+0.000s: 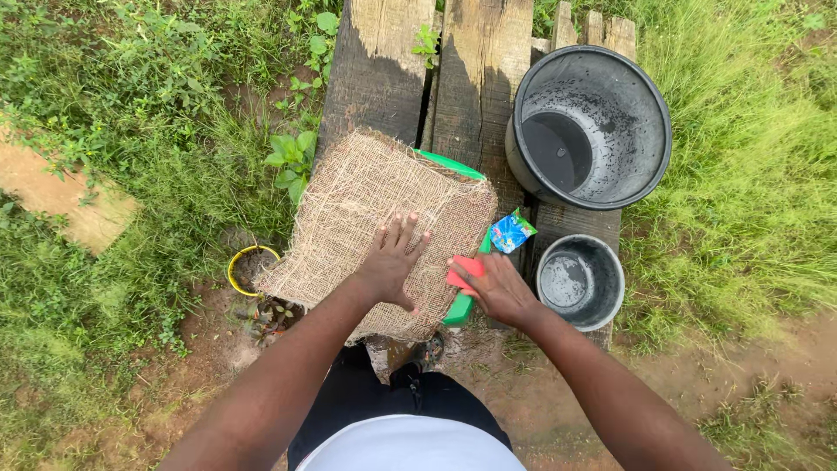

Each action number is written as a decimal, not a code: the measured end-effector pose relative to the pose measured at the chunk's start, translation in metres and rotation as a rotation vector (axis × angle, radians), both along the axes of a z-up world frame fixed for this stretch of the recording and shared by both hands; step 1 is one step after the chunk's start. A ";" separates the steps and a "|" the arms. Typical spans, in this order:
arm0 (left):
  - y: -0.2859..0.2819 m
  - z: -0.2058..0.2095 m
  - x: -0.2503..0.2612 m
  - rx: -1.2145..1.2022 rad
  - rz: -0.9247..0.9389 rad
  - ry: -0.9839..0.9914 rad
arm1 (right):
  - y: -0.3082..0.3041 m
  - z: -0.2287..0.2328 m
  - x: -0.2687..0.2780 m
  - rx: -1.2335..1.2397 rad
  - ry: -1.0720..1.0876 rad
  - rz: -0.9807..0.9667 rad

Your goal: The person scrubs a small rug using a brush and soapy water, turning it over to scrub both the patterned and mesh-like sides while it rests on a green plastic stool outdoors.

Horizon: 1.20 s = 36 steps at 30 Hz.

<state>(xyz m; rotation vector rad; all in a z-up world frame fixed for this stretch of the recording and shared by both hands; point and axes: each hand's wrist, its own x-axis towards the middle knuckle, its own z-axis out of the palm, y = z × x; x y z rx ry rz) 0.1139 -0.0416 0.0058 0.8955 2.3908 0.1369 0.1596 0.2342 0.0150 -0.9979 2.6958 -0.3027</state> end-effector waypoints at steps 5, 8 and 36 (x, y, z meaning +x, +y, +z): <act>0.007 -0.001 -0.001 0.027 0.033 -0.005 | 0.027 -0.023 -0.009 0.086 0.308 -0.871; 0.004 0.003 0.004 -0.044 0.028 -0.046 | 0.051 0.003 0.000 -0.184 0.188 -1.092; 0.019 0.010 0.011 -0.042 0.191 -0.028 | -0.033 -0.002 0.005 -0.099 -0.060 -0.120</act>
